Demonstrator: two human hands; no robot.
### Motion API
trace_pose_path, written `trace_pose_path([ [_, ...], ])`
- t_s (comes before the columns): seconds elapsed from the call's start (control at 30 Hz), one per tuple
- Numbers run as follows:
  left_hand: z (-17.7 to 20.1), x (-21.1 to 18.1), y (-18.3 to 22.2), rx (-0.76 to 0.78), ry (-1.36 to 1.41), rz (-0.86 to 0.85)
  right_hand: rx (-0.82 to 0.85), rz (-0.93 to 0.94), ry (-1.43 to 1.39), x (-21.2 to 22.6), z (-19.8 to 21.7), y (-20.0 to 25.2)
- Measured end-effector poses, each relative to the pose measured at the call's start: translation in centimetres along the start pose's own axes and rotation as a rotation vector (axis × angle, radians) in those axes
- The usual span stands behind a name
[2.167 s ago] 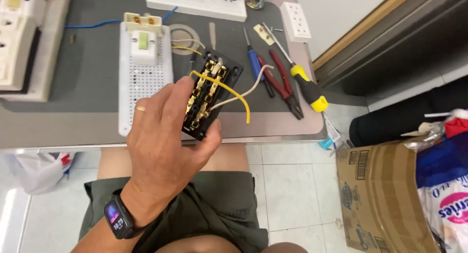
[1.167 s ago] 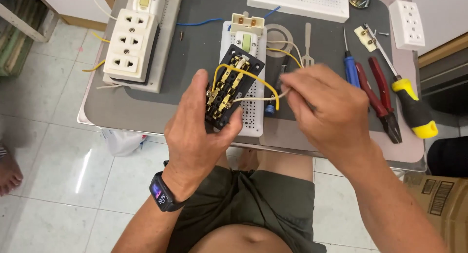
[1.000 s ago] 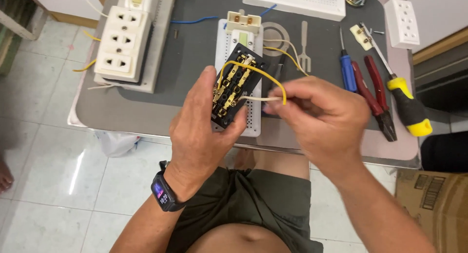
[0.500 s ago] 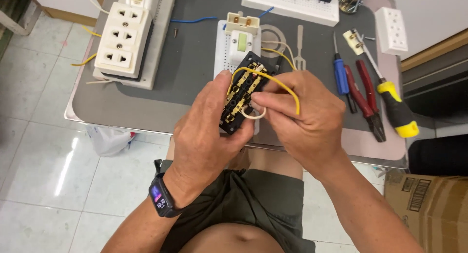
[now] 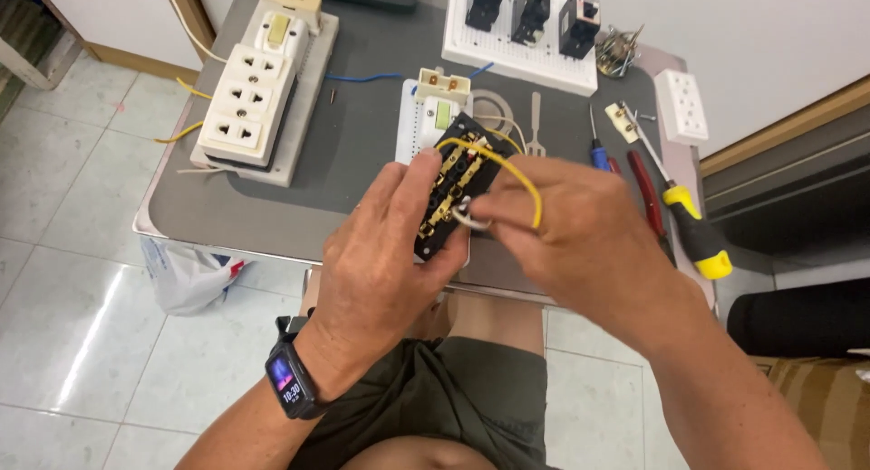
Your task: Assembling and securing the casing of electrical power strips and sockets using a screwdriver.
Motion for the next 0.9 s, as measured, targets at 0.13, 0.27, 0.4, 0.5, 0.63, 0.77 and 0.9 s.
trace_pose_path([
  [0.13, 0.1, 0.1, 0.0, -0.01, 0.027, 0.071, 0.003, 0.106, 0.089, 0.0, -0.8, -0.2],
  [0.27, 0.6, 0.8, -0.7, 0.001, 0.188, 0.254, -0.064, 0.2, 0.043, -0.2, -2.2, 0.5],
  [0.4, 0.7, 1.0, -0.6, -0.016, 0.182, 0.311, -0.107, 0.129, -0.142, 0.5, -2.7, 1.3],
  [0.5, 1.0, 0.5, -1.0, -0.033, 0.199, 0.28, -0.21, 0.087, -0.097, 0.3, -3.2, 1.9],
  [0.63, 1.7, 0.0, -1.7, -0.097, 0.21, 0.256, -0.4, -0.045, -0.044, -0.2, -3.1, 2.0],
  [0.77, 1.8, 0.1, -2.2, -0.109, 0.198, 0.235, -0.415, 0.108, 0.15, 0.5, -3.2, 1.3],
  [0.9, 1.9, 0.3, -2.5, -0.141, 0.159, 0.27, -0.362, -0.043, 0.113, 1.5, -2.5, 0.5],
])
Point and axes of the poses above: each hand's wrist, its own y-axis away from the middle knuckle, its own z-axis out of the back of the hand, x = y × z, the point moved 2 cm from there along -y, towards the middle knuckle, and after that the axes turned 12 degrees about -x, right-handed, at the moved point
